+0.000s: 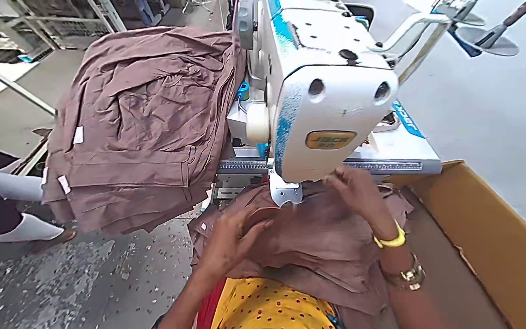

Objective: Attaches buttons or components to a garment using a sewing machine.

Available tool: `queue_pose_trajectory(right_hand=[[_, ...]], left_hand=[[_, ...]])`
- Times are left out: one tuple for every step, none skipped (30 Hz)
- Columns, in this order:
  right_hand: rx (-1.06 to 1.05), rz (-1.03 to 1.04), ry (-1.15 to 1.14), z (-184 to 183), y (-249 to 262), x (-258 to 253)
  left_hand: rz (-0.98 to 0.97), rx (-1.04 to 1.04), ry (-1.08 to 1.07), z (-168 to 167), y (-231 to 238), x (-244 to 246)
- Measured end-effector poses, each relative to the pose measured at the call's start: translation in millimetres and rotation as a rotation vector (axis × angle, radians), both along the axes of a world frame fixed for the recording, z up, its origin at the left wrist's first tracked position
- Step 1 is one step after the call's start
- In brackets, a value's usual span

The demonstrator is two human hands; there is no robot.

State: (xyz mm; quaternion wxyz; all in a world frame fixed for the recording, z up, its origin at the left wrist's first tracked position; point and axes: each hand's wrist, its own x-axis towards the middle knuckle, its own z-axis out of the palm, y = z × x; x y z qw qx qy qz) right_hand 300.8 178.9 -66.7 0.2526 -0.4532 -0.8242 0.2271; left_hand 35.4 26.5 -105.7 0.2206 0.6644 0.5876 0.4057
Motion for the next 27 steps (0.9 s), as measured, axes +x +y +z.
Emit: queue_pose_trajectory(right_hand=[[0.125, -0.119, -0.033, -5, 17, 3], [0.214, -0.213, -0.061, -11, 32, 5], [0.271, -0.262, -0.082, -19, 45, 7], [0.310, -0.270, -0.101, -26, 54, 7], [0.346, -0.250, -0.119, -31, 61, 5], [0.378, -0.226, -0.143, -36, 65, 3], [0.381, -0.212, -0.167, -39, 67, 0], [0.389, -0.208, -0.178, -42, 68, -1], [0.406, -0.208, -0.172, -45, 70, -2], [0.426, -0.203, -0.149, -47, 72, 0], [0.439, -0.198, -0.114, -49, 74, 3], [0.439, -0.191, -0.066, -50, 75, 5], [0.439, -0.188, -0.009, -48, 73, 6], [0.446, -0.186, 0.043, -44, 69, 3], [0.453, -0.164, 0.086, -37, 60, -3], [0.483, -0.114, 0.110, -29, 47, -10], [0.537, -0.036, 0.126, -21, 31, -18], [0.620, 0.060, 0.126, -19, 16, -25], [0.715, 0.159, 0.112, -19, 3, -33], [0.810, 0.248, 0.083, -19, -6, -41], [0.897, 0.314, 0.040, -17, -10, -50], [0.931, 0.333, 0.021, -15, -9, -56], [0.948, 0.320, -0.016, -12, -8, -60], [0.920, 0.307, -0.018, -10, -7, -60], [0.827, 0.292, 0.019, -11, -7, -58], [0.653, 0.274, 0.099, -13, -10, -55], [0.435, 0.252, 0.200, -14, -12, -53]], left_hand=[[-0.022, -0.032, -0.013, -4, -3, -4], [-0.059, -0.062, -0.029, -8, -6, -5], [-0.105, -0.100, -0.036, -12, -9, -5], [-0.141, -0.134, -0.033, -15, -12, -2], [-0.160, -0.170, -0.025, -16, -14, 1], [-0.177, -0.208, -0.020, -17, -16, 4], [-0.188, -0.230, -0.017, -18, -17, 8], [-0.196, -0.243, -0.026, -18, -17, 10], [-0.205, -0.256, -0.042, -17, -16, 11], [-0.213, -0.268, -0.068, -17, -15, 13], [-0.223, -0.273, -0.086, -16, -14, 14], [-0.234, -0.275, -0.099, -16, -14, 15], [-0.243, -0.272, -0.098, -17, -13, 16], [-0.244, -0.265, -0.097, -19, -13, 16], [-0.248, -0.253, -0.080, -21, -12, 17], [-0.250, -0.233, -0.059, -22, -11, 16], [-0.247, -0.205, -0.040, -22, -10, 16], [-0.246, -0.177, -0.021, -22, -9, 17], [-0.254, -0.159, 0.000, -22, -8, 16], [-0.261, -0.145, 0.015, -20, -6, 17], [-0.273, -0.150, 0.027, -18, -4, 19], [-0.283, -0.161, 0.036, -15, -3, 21], [-0.283, -0.159, 0.052, -12, -3, 23], [-0.270, -0.131, 0.065, -9, -2, 24], [-0.251, -0.087, 0.062, -9, -4, 23], [-0.226, -0.025, 0.040, -10, -7, 19], [-0.215, 0.027, -0.008, -11, -8, 14]])
